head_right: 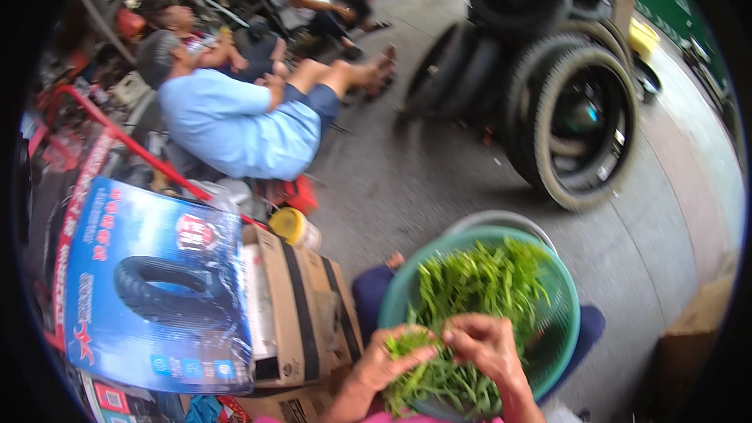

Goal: The person sits on the ground and sorts green leafy vegetables by hand, picking up stems from a green basket and placing them back into the basket. The task continues throughout the clip with repetitive handling of the vegetables.

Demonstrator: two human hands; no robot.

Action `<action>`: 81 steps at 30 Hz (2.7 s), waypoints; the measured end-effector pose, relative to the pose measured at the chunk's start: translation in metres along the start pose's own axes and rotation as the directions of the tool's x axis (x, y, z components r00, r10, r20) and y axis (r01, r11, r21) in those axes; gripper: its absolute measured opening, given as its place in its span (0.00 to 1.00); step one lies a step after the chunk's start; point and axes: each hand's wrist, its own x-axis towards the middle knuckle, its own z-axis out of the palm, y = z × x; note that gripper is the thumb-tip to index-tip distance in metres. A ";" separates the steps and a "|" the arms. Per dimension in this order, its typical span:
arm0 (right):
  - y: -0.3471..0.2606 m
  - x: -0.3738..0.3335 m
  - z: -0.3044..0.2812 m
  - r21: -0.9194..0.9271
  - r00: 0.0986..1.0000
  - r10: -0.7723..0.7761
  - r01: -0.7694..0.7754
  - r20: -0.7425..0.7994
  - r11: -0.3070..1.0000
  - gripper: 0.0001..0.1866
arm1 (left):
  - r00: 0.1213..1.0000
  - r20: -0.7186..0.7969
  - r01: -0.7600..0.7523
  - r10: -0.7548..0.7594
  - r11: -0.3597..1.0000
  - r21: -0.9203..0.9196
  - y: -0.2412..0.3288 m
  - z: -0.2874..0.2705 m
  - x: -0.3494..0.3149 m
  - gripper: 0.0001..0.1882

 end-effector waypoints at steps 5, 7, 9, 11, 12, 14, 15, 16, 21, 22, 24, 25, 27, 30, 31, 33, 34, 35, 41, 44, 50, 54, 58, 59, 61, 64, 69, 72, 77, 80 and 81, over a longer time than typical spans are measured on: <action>0.007 -0.011 0.001 0.185 0.987 -0.140 0.124 0.079 0.975 0.11 | 0.983 0.084 -0.177 0.161 0.950 0.256 -0.041 -0.012 0.011 0.13; 0.000 -0.014 0.003 0.128 0.991 -0.077 0.062 0.112 0.990 0.14 | 0.996 0.060 -0.074 0.066 0.987 0.145 -0.059 -0.021 0.012 0.13; -0.007 -0.020 -0.001 0.171 0.989 -0.043 0.018 0.145 0.985 0.10 | 0.998 0.053 0.020 -0.025 0.995 0.098 -0.058 -0.024 0.015 0.12; 0.014 -0.023 -0.010 0.086 0.998 0.008 -0.014 0.069 0.996 0.14 | 0.993 0.073 0.089 -0.097 0.990 0.109 -0.044 -0.021 0.018 0.12; 0.015 -0.023 -0.010 0.101 0.999 -0.030 0.028 0.015 0.994 0.16 | 0.993 0.090 0.065 -0.082 0.982 0.176 -0.040 -0.019 0.016 0.12; 0.010 -0.027 -0.015 -0.221 0.950 -0.312 0.308 0.015 0.925 0.13 | 0.989 0.146 -0.035 0.004 0.977 0.209 -0.030 -0.012 0.010 0.12; 0.005 -0.027 -0.019 -0.403 0.885 -0.450 0.457 0.118 0.793 0.13 | 0.983 0.181 -0.085 0.044 0.971 0.223 -0.021 -0.009 0.009 0.11; -0.005 -0.032 -0.018 -0.505 0.838 -0.503 0.534 0.210 0.678 0.13 | 0.965 0.250 -0.168 0.081 0.921 0.351 -0.015 -0.008 0.010 0.14; -0.014 -0.037 -0.014 -0.715 0.710 -0.588 0.634 0.388 0.294 0.07 | 0.937 0.248 -0.346 0.247 0.760 0.550 0.003 -0.002 0.005 0.13; -0.014 -0.038 -0.015 -0.718 0.709 -0.571 0.639 0.413 0.275 0.08 | 0.935 0.265 -0.350 0.234 0.721 0.598 0.014 0.003 0.001 0.12; -0.009 -0.038 -0.014 -0.732 0.704 -0.579 0.633 0.411 0.251 0.10 | 0.932 0.277 -0.362 0.235 0.654 0.664 0.019 0.009 -0.001 0.11; -0.006 -0.038 -0.013 -0.737 0.700 -0.584 0.632 0.412 0.239 0.11 | 0.941 0.260 -0.337 0.216 0.658 0.673 0.019 0.010 -0.003 0.11; -0.002 -0.038 -0.016 -0.719 0.714 -0.595 0.625 0.369 0.305 0.10 | 0.958 0.224 -0.285 0.177 0.663 0.692 0.023 0.013 -0.006 0.11; 0.001 -0.042 -0.017 -0.575 0.779 -0.596 0.584 0.197 0.573 0.07 | 0.944 0.262 -0.322 0.200 0.731 0.602 0.016 0.013 -0.005 0.10; 0.008 -0.043 -0.017 -0.512 0.837 -0.536 0.510 0.111 0.691 0.06 | 0.934 0.264 -0.352 0.240 0.740 0.573 0.018 0.015 -0.005 0.10; 0.025 -0.043 -0.018 -0.340 0.927 -0.372 0.339 -0.036 0.877 0.03 | 0.912 0.261 -0.410 0.317 0.752 0.517 0.026 0.020 -0.007 0.10; 0.030 -0.043 -0.020 -0.286 0.926 -0.374 0.344 -0.057 0.894 0.02 | 0.909 0.276 -0.415 0.313 0.745 0.522 0.025 0.020 -0.007 0.11; 0.034 -0.043 -0.021 -0.225 0.914 -0.385 0.351 -0.130 0.909 0.02 | 0.906 0.290 -0.420 0.309 0.739 0.527 0.021 0.020 -0.006 0.11; 0.047 -0.042 -0.067 -0.023 0.868 -0.334 0.350 -0.368 0.936 0.04 | 0.918 0.280 -0.354 0.281 0.899 0.257 -0.022 -0.017 0.000 0.17; 0.039 -0.033 -0.068 -0.245 0.804 -0.460 0.392 -0.377 0.887 0.08 | 0.983 -0.167 -0.101 0.079 0.987 -0.126 0.009 -0.012 -0.015 0.16; 0.041 -0.035 -0.073 -0.724 0.725 -0.545 0.093 -0.421 0.683 0.08 | 0.919 -0.392 -0.098 -0.052 0.930 -0.355 0.039 -0.025 0.006 0.11; 0.049 -0.040 -0.078 -0.817 0.762 -0.541 0.028 -0.356 0.576 0.06 | 0.927 -0.374 -0.173 0.035 0.924 -0.342 0.039 -0.024 0.007 0.11; 0.053 -0.042 -0.080 -0.856 0.695 -0.633 0.050 -0.340 0.515 0.07 | 0.926 -0.373 -0.213 0.067 0.906 -0.367 0.026 -0.029 0.008 0.12; 0.053 -0.043 -0.078 -0.841 0.671 -0.646 0.061 -0.364 0.538 0.07 | 0.927 -0.369 -0.220 0.072 0.901 -0.375 0.023 -0.028 0.008 0.12; 0.034 -0.050 -0.061 -0.796 0.683 -0.609 0.067 -0.403 0.602 0.04 | 0.928 -0.362 -0.220 0.084 0.909 -0.354 0.022 -0.028 0.007 0.13; 0.014 -0.057 -0.038 -0.760 0.655 -0.707 0.309 -0.266 0.572 0.02 | 0.929 -0.350 -0.232 0.118 0.924 -0.304 0.024 -0.025 0.008 0.12; 0.008 -0.051 0.013 -0.701 0.707 -0.702 0.545 0.088 0.460 0.08 | 0.950 -0.286 -0.205 0.125 0.940 -0.272 0.020 -0.018 0.008 0.14; 0.017 -0.043 0.029 -0.723 0.704 -0.697 0.551 0.135 0.416 0.09 | 0.956 -0.254 -0.217 0.145 0.934 -0.283 0.017 -0.017 0.004 0.15; 0.024 -0.040 0.035 -0.680 0.666 -0.745 0.560 0.031 0.472 0.11 | 0.960 -0.211 -0.264 0.185 0.852 -0.452 0.014 -0.018 0.000 0.13; 0.024 -0.039 0.036 -0.681 0.657 -0.754 0.558 0.013 0.474 0.12 | 0.965 -0.143 -0.263 0.221 0.803 -0.535 0.002 -0.023 0.000 0.16; 0.024 -0.039 0.038 -0.681 0.654 -0.756 0.554 0.001 0.478 0.12 | 0.967 -0.139 -0.256 0.215 0.799 -0.544 0.002 -0.023 0.000 0.16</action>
